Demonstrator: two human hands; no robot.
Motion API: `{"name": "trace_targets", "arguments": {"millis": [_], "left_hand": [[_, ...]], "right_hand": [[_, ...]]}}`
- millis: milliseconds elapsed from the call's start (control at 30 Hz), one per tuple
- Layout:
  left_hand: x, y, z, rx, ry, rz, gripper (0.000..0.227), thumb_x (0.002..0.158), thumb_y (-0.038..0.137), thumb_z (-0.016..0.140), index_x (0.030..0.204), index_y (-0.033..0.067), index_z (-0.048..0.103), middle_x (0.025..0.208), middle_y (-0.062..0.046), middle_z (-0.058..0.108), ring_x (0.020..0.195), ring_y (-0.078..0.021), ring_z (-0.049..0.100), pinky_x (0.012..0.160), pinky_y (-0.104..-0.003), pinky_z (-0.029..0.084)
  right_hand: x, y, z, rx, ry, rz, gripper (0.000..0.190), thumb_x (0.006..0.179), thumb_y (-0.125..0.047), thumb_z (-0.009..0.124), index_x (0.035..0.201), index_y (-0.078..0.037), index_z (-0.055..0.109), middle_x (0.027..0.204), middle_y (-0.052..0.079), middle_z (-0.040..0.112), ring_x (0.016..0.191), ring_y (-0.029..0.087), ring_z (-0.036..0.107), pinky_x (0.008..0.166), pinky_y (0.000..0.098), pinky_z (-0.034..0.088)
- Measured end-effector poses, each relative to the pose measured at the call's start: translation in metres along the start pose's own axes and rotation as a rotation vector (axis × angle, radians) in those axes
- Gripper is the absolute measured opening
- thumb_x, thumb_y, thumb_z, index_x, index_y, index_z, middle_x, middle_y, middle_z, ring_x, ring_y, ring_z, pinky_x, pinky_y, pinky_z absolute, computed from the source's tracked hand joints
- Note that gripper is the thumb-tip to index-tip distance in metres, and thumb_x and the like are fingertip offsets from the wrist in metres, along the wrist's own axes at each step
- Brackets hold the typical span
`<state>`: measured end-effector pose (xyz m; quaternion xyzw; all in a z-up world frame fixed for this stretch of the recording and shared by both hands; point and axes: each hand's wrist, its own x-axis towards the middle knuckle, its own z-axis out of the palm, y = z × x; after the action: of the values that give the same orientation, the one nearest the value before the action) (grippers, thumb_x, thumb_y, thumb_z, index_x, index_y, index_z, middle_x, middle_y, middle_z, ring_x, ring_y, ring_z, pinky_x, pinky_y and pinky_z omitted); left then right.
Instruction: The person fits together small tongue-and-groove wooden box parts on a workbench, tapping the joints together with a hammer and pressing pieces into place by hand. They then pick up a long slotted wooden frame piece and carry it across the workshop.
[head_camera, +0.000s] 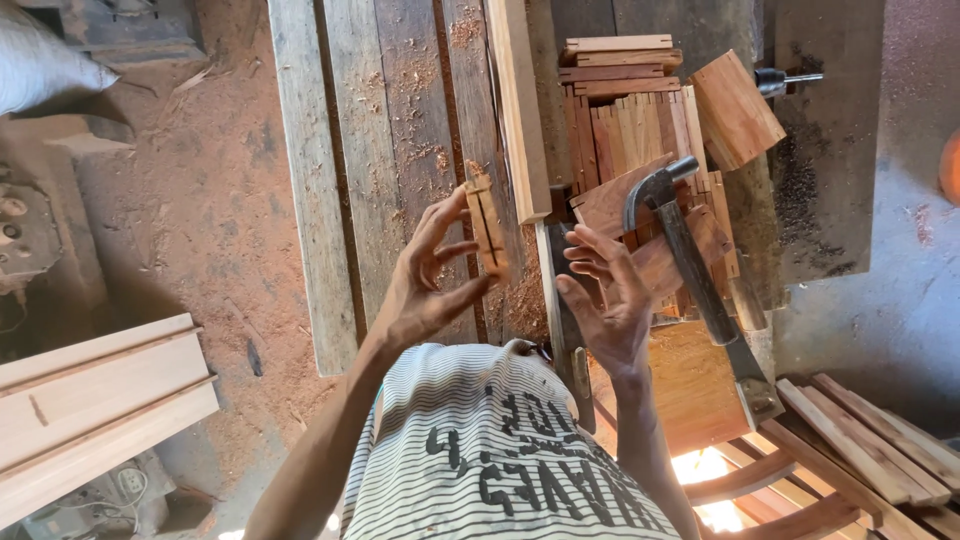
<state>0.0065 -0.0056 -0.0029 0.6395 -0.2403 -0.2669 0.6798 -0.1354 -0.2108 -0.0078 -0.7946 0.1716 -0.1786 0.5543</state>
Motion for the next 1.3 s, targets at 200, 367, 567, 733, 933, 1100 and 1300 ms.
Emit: {"name": "trace_targets", "arguments": {"millis": [200,367,567,733,933,1100,1300], "left_hand": [[0.030,-0.037,-0.021,-0.111,0.001,-0.134,0.099,0.084,0.025,0.084,0.162,0.0161,0.025,0.169,-0.012,0.032,0.149,-0.0339,0.048,0.099,-0.048,0.057],[0.086,-0.091,-0.036,-0.019,-0.059,-0.074,0.099,0.087,0.021,0.084,0.164,0.0128,0.022,0.171,-0.012,0.029,0.152,-0.0364,0.045,0.104,-0.050,0.055],[0.143,-0.138,-0.026,0.019,-0.125,-0.025,0.101,0.089,0.007,0.084,0.164,0.0143,0.017,0.171,-0.012,0.019,0.150,-0.0406,0.041,0.108,-0.054,0.049],[0.155,-0.160,-0.017,0.022,-0.104,-0.101,0.099,0.087,0.003,0.076,0.163,0.0181,0.015,0.171,-0.011,0.019,0.142,-0.0411,0.051,0.099,-0.051,0.057],[0.159,-0.191,-0.007,0.306,-0.059,0.047,0.099,0.092,0.005,0.081,0.166,0.0160,0.015,0.170,-0.016,0.028,0.135,-0.0421,0.060,0.101,-0.048,0.057],[0.157,-0.195,-0.008,0.495,-0.049,0.141,0.097,0.092,0.012,0.084,0.164,0.0129,0.020,0.167,-0.020,0.031,0.122,-0.0398,0.069,0.096,-0.047,0.058],[0.154,-0.192,-0.012,0.563,-0.063,0.170,0.093,0.094,0.019,0.081,0.164,0.0093,0.019,0.166,-0.024,0.035,0.108,-0.0316,0.075,0.096,-0.049,0.061]], "right_hand": [[0.035,0.005,-0.011,-0.015,-0.134,-0.068,0.061,0.098,-0.020,0.074,0.153,-0.012,0.048,0.144,0.017,0.062,0.119,0.026,0.070,0.099,0.0427,0.062],[0.120,0.023,0.006,-0.157,-0.369,-0.101,0.095,0.092,-0.019,0.086,0.164,-0.010,0.025,0.159,0.021,0.046,0.111,0.026,0.072,0.087,0.0429,0.062],[0.205,0.072,0.038,-0.264,-0.577,-0.324,0.103,0.083,-0.010,0.090,0.162,-0.013,0.023,0.164,0.023,0.036,0.118,0.032,0.064,0.087,0.0389,0.061],[0.213,0.099,0.041,-0.443,-0.643,-0.107,0.098,0.083,-0.016,0.090,0.161,-0.019,0.031,0.163,0.018,0.044,0.124,0.033,0.064,0.101,0.0456,0.055],[0.213,0.108,0.036,-0.441,-0.609,-0.339,0.107,0.079,-0.012,0.092,0.162,-0.009,0.023,0.159,0.027,0.041,0.141,0.045,0.048,0.112,0.0552,0.039],[0.206,0.093,0.039,-0.570,-0.623,-0.261,0.109,0.079,-0.016,0.092,0.161,-0.006,0.022,0.150,0.031,0.049,0.134,0.045,0.054,0.113,0.0523,0.042],[0.208,0.105,0.040,-0.534,-0.613,-0.338,0.108,0.081,-0.018,0.094,0.161,-0.004,0.022,0.141,0.034,0.056,0.122,0.046,0.061,0.112,0.0512,0.048]]}}
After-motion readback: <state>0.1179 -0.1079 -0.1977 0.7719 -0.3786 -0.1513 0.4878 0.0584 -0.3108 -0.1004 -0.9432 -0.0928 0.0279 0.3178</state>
